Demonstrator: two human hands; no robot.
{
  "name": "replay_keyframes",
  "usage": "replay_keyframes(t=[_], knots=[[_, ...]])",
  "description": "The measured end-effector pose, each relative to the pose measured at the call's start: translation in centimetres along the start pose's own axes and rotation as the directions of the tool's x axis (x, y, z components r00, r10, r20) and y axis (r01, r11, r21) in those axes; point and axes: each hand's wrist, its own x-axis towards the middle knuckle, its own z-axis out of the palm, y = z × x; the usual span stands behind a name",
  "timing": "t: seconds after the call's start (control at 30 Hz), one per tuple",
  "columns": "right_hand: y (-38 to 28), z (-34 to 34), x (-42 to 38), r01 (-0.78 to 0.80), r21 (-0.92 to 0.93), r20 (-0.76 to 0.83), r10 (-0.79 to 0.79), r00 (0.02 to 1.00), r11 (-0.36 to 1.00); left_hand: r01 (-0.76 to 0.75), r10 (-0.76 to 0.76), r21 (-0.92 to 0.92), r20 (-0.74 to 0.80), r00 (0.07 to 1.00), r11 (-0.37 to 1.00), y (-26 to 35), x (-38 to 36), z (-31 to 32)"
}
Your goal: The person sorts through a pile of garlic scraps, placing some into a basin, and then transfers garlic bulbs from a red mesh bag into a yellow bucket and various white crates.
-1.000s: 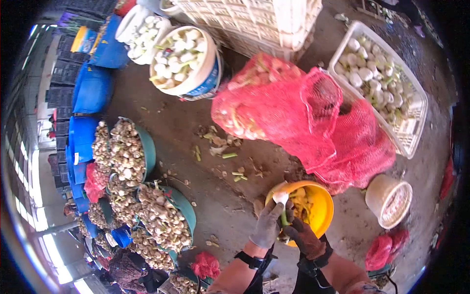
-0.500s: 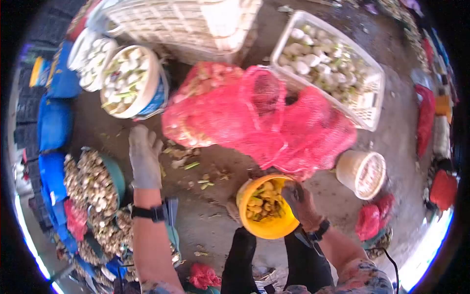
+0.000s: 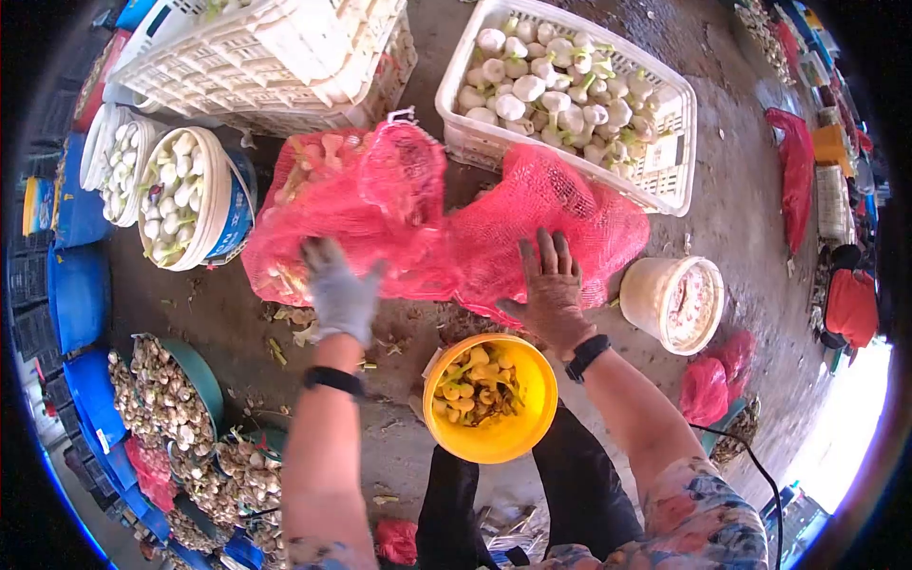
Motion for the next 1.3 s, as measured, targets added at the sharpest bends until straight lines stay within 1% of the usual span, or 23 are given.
replay_keyframes(t=[0.1, 0.13, 0.17, 0.2, 0.23, 0.27, 0.3, 0.33, 0.4, 0.47, 0.5, 0.57, 0.6, 0.67, 0.73, 0.8, 0.83, 0.93, 1.0, 1.07, 1.2, 1.23, 1.3], knots=[[4.1, 3.6, -1.6, 0.125, -0.098, 0.004, -0.125, 0.992, 0.987, -0.015, 0.015, -0.023, -0.041, 0.999, 1.000, -4.6, 5.3, 0.3], [5.3, 4.1, -2.1, 0.120, -0.099, 0.015, -0.119, 0.993, 0.988, -0.050, 0.041, -0.162, -0.059, 0.997, 0.986, -4.4, 6.5, -0.4], [6.4, 4.5, -2.4, 0.053, 0.003, 0.045, -0.053, 0.998, 0.999, -0.082, 0.061, -0.296, -0.080, 0.995, 0.952, -4.0, 6.9, -1.3], [7.0, 4.6, -2.6, -0.018, 0.103, 0.081, 0.010, 0.997, 0.994, -0.078, 0.060, -0.298, -0.070, 0.996, 0.951, -2.4, 6.1, -2.9], [6.9, 3.3, -2.8, -0.083, 0.251, 0.004, 0.084, 0.996, 0.964, -0.057, 0.009, -0.327, -0.145, 0.989, 0.943, 0.6, 4.4, -4.9], [6.9, 2.2, -3.1, -0.090, 0.248, 0.011, 0.090, 0.996, 0.965, -0.039, -0.043, -0.358, -0.220, 0.975, 0.933, 3.4, 2.6, -6.4], [6.9, 1.2, -3.5, -0.271, 0.639, 0.156, 0.224, 0.962, 0.720, -0.058, -0.049, -0.356, -0.284, 0.958, 0.933, 4.9, 0.5, -7.1], [6.8, -0.1, -3.7, -0.413, 0.860, 0.336, 0.276, 0.900, 0.299, -0.079, -0.053, -0.353, -0.349, 0.936, 0.932, 6.2, -1.9, -7.7], [6.6, -4.0, -3.7, -0.433, 0.834, 0.367, 0.242, 0.898, 0.341, -0.079, -0.098, -0.401, -0.404, 0.909, 0.913, 8.9, -6.3, -8.7], [7.5, -6.0, -4.1, -0.481, 0.834, 0.463, 0.131, 0.877, 0.271, -0.167, -0.003, -0.390, -0.399, 0.917, 0.906, 11.5, -10.3, -10.5], [7.9, -7.1, -4.2, -0.437, 0.830, 0.438, 0.082, 0.895, 0.347, -0.168, -0.001, -0.394, -0.394, 0.919, 0.904, 12.3, -11.0, -10.4], [8.2, -8.3, -4.3, -0.389, 0.851, 0.403, 0.036, 0.914, 0.353, -0.410, 0.260, -0.507, -0.342, 0.903, 0.758, 13.3, -12.2, -9.8], [8.3, -8.7, -4.6, -0.336, 0.873, 0.364, -0.012, 0.932, 0.354, -0.412, 0.267, -0.506, -0.336, 0.903, 0.758, 13.7, -12.0, -9.4], [8.7, -9.3, -5.0, -0.385, 0.874, 0.413, -0.036, 0.910, 0.296, -0.438, 0.470, -0.376, -0.007, 0.882, 0.816, 14.5, -10.9, -7.9], [8.9, -10.5, -5.4, -0.426, 0.871, 0.453, -0.062, 0.889, 0.246, -0.430, 0.475, -0.431, -0.004, 0.880, 0.793, 14.5, -10.7, -5.9], [8.2, -12.6, -5.7, -0.066, 0.647, 0.065, 0.032, 0.997, 0.760, -0.417, 0.477, -0.492, -0.005, 0.879, 0.764, 15.5, -10.9, -6.0], [7.1, -13.6, -6.2, 0.009, 0.595, 0.034, -0.036, 0.999, 0.804, -0.421, 0.483, -0.480, 0.005, 0.876, 0.769, 16.4, -11.3, -7.5], [3.3, -12.7, -7.8, 0.065, 0.400, 0.068, -0.100, 0.993, 0.914, -0.413, 0.482, -0.522, -0.003, 0.876, 0.747, 16.9, -12.4, -8.4], [3.5, -9.4, -8.5, -0.008, 0.358, 0.091, -0.026, 0.995, 0.934, -0.370, 0.458, -0.576, 0.008, 0.889, 0.729, 16.6, -13.2, -8.9], [4.9, -6.3, -8.7, -0.068, 0.275, -0.143, 0.110, 0.984, 0.959, -0.490, 0.504, -0.449, -0.098, 0.858, 0.747, 15.7, -13.0, -10.3], [8.1, -5.6, -8.9, -0.143, 0.248, -0.184, 0.191, 0.964, 0.958, -0.431, 0.430, -0.020, -0.043, 0.902, 0.902, 11.6, -11.4, -10.8], [8.4, -5.8, -9.1, -0.156, 0.197, -0.183, 0.192, 0.964, 0.968, -0.430, 0.429, -0.017, -0.033, 0.903, 0.903, 9.9, -10.7, -10.1], [9.8, -5.4, -10.7, -0.185, 0.229, -0.187, 0.230, 0.955, 0.956, -0.441, 0.482, 0.208, -0.236, 0.844, 0.873, 6.2, -9.5, -8.3]])
